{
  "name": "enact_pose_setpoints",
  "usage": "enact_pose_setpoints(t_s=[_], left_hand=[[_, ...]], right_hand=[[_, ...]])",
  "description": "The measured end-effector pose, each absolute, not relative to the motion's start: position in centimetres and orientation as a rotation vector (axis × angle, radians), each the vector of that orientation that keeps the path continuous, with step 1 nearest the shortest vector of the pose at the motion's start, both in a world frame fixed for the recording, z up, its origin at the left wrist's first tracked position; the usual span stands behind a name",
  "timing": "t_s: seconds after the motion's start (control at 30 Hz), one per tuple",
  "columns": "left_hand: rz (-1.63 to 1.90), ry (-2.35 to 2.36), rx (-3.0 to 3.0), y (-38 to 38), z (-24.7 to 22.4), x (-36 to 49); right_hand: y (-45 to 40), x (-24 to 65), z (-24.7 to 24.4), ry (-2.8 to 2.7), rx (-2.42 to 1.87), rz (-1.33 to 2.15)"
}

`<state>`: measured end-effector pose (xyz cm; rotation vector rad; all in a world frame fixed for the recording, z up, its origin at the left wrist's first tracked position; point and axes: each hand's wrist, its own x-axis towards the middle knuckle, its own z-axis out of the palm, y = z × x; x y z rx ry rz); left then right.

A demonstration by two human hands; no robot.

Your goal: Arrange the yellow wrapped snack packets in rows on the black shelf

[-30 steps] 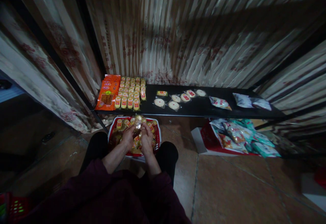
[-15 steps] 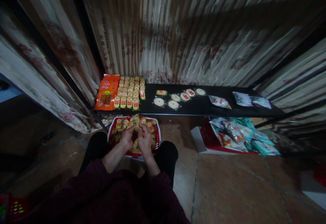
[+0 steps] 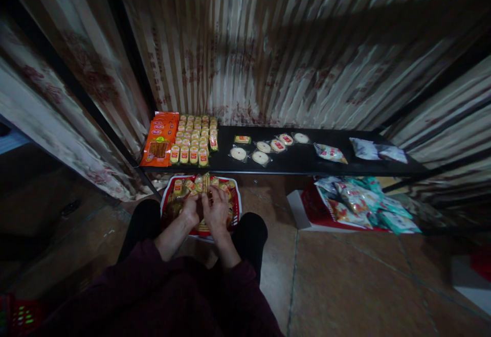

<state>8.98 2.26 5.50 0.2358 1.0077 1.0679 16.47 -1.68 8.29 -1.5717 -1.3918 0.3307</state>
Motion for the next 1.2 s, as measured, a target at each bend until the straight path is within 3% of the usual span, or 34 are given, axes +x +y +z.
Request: enact_pose_setpoints(t_s=[0.13,0.57,1.03,1.2], left_hand=[[0.964,0.872,0.081,2.0,6.7,9.0],[1.138,0.951,0.181,1.2,7.2,9.2],[1.21,1.042,0.562,1.4,8.9,9.9],[1.242,1.094,0.778,2.2,9.0,10.2]], right_hand=[[-1.6,16.8,7.9,-1.444,-1.613,0.247],[-1.2,17.3,7.6,-1.531,-1.664,0.237],[0.5,17.6,8.0,-1.09,-1.439,0.77],[1.6,18.6,8.2,-1.054,-1.442,0.817]])
